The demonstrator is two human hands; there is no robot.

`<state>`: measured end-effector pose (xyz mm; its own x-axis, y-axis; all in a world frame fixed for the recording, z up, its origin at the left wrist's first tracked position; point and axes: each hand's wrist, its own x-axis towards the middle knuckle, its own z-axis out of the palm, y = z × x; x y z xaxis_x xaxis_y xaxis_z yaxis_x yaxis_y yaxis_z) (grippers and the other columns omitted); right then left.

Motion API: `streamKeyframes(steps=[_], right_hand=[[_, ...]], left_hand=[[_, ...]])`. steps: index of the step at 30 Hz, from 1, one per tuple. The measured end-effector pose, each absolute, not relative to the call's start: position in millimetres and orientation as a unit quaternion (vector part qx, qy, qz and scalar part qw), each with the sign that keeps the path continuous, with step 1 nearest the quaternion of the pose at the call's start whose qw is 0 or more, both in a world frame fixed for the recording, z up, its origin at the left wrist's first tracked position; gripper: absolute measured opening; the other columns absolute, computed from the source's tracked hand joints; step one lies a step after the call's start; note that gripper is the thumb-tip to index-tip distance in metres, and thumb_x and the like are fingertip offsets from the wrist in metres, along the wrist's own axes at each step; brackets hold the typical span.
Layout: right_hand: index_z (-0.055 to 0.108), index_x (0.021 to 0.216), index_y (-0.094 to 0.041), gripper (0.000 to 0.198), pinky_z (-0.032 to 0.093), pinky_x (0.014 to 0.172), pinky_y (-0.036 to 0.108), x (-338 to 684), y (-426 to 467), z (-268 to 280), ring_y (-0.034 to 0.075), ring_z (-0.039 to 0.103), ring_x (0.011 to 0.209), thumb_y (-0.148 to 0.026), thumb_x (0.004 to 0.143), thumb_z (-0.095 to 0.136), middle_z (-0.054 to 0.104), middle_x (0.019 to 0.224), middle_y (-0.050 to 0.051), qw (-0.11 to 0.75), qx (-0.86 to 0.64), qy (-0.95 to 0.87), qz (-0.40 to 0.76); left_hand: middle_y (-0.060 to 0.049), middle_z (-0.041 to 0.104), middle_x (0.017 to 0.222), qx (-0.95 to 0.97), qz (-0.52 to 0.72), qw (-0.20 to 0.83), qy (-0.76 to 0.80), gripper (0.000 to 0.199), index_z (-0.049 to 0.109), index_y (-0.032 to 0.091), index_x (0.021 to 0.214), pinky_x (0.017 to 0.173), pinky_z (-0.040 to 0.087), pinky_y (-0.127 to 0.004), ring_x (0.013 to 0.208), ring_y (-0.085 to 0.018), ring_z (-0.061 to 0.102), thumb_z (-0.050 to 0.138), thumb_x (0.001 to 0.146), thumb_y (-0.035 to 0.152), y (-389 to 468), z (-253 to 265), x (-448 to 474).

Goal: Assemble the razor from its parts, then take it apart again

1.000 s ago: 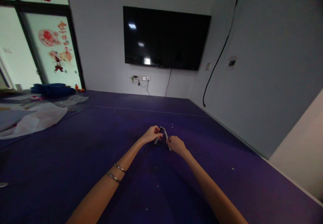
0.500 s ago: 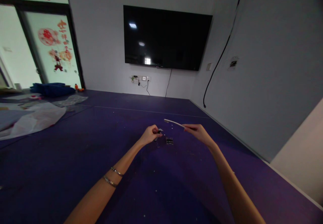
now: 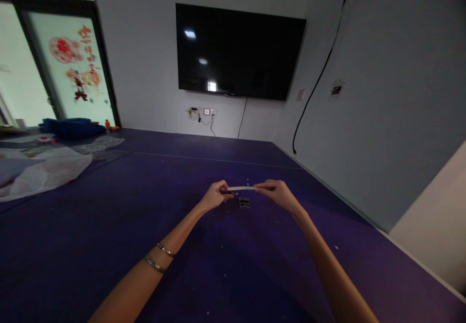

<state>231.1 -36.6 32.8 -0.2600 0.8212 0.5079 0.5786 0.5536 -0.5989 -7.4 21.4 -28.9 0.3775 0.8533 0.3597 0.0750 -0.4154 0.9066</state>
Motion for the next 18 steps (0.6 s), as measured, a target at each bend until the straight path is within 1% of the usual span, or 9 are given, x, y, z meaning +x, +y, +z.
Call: streamKeyframes(steps=[3, 5, 9, 14, 18], right_hand=[[0.073, 0.087, -0.022, 0.022, 0.047, 0.068, 0.028, 232.5, -34.2, 30.2, 0.019, 0.064, 0.076, -0.035, 0.075, 0.062, 0.070, 0.085, 0.006, 0.426, -0.462, -0.764, 0.148], [0.073, 0.087, -0.021, 0.022, 0.047, 0.067, 0.028, 232.2, -33.3, 29.5, 0.019, 0.064, 0.076, -0.035, 0.074, 0.062, 0.071, 0.084, 0.006, 0.430, -0.461, -0.760, 0.155], [0.073, 0.087, -0.021, 0.022, 0.046, 0.065, 0.028, 231.0, -33.0, 29.0, 0.019, 0.064, 0.074, -0.035, 0.074, 0.062, 0.071, 0.082, 0.006, 0.417, -0.452, -0.770, 0.171], [0.073, 0.086, -0.020, 0.022, 0.046, 0.068, 0.029, 231.5, -33.4, 28.4, 0.019, 0.064, 0.076, -0.034, 0.073, 0.062, 0.070, 0.084, 0.007, 0.430, -0.472, -0.755, 0.150], [0.073, 0.087, -0.021, 0.022, 0.047, 0.068, 0.028, 231.2, -34.3, 29.6, 0.019, 0.064, 0.076, -0.035, 0.073, 0.063, 0.071, 0.083, 0.006, 0.423, -0.441, -0.771, 0.180]], left_hand=[[-0.001, 0.066, 0.071, 0.707, 0.453, 0.432, 0.329, 0.030, 0.044, 0.017, 0.066, 0.058, 0.042, -0.023, 0.065, -0.013, 0.061, 0.073, 0.060, 0.021, 18.7, -27.3, -6.7], [-0.002, 0.067, 0.073, 0.707, 0.451, 0.433, 0.330, 0.030, 0.043, 0.017, 0.066, 0.060, 0.043, -0.024, 0.068, -0.014, 0.062, 0.072, 0.060, 0.020, 17.3, -26.8, -6.4], [0.001, 0.065, 0.068, 0.712, 0.450, 0.419, 0.337, 0.030, 0.043, 0.017, 0.066, 0.057, 0.042, -0.023, 0.065, -0.013, 0.061, 0.072, 0.061, 0.020, 16.6, -27.6, -5.9], [0.000, 0.065, 0.071, 0.714, 0.448, 0.426, 0.329, 0.029, 0.042, 0.017, 0.067, 0.061, 0.044, -0.024, 0.071, -0.015, 0.063, 0.071, 0.061, 0.018, 17.1, -29.1, -5.3], [0.001, 0.063, 0.067, 0.722, 0.449, 0.410, 0.331, 0.029, 0.042, 0.017, 0.065, 0.058, 0.041, -0.022, 0.064, -0.012, 0.060, 0.071, 0.060, 0.017, 15.4, -27.7, -4.8]])
